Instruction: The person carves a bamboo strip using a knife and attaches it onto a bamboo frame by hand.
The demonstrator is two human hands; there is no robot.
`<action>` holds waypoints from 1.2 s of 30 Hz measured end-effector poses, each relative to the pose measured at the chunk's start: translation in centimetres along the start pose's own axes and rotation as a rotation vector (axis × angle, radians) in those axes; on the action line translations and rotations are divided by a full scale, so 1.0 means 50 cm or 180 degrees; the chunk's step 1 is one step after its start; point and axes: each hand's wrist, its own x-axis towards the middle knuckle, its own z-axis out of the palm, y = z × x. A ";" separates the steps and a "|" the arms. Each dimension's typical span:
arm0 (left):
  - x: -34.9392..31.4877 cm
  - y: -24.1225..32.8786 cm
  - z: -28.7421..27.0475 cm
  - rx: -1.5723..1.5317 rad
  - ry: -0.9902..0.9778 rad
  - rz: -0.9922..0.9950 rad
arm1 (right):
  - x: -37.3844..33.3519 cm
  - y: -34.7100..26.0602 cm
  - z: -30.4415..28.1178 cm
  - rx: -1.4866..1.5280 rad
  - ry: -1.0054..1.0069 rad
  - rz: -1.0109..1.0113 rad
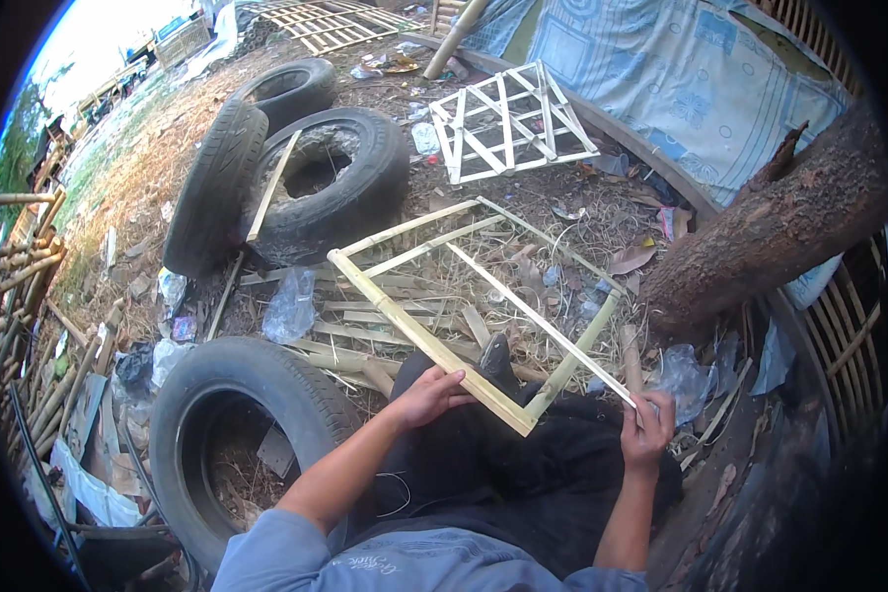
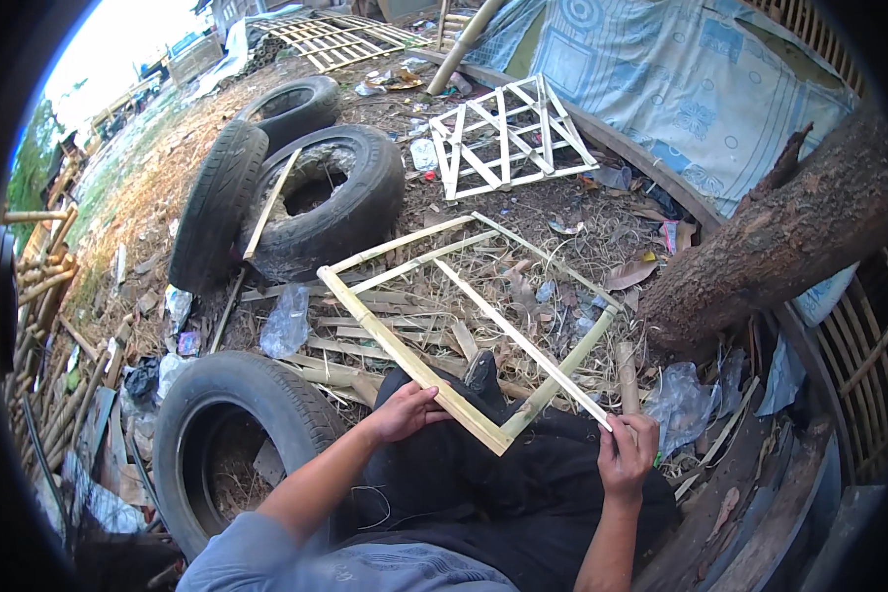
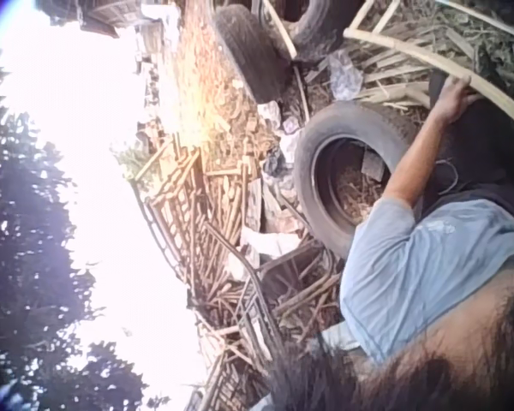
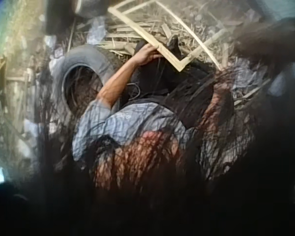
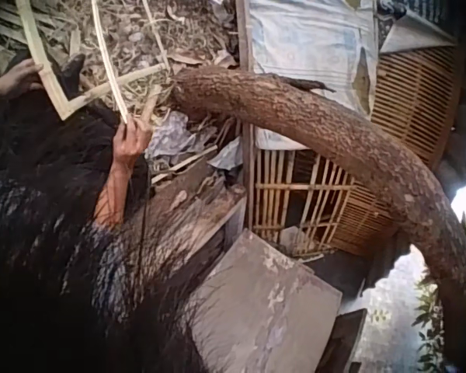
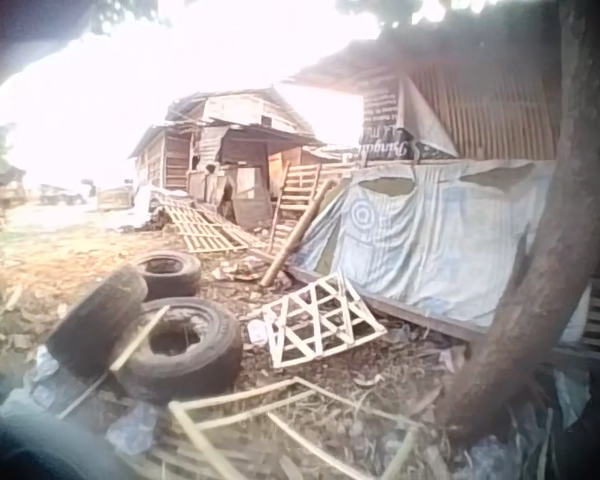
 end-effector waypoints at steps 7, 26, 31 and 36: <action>-0.005 0.003 0.010 -0.0059 0.0206 -0.0013 | 0.011 0.001 -0.042 -0.0094 0.0164 -0.0268; 0.028 -0.029 0.077 0.1609 0.1557 0.0230 | -0.149 0.089 -0.042 0.1305 0.1654 0.1987; 0.038 -0.032 0.134 0.1438 0.1435 0.0416 | -0.186 0.136 -0.055 0.2117 0.2596 0.2908; 0.042 -0.028 0.168 0.1062 0.1383 0.0534 | -0.178 0.154 -0.068 0.2707 0.3101 0.3278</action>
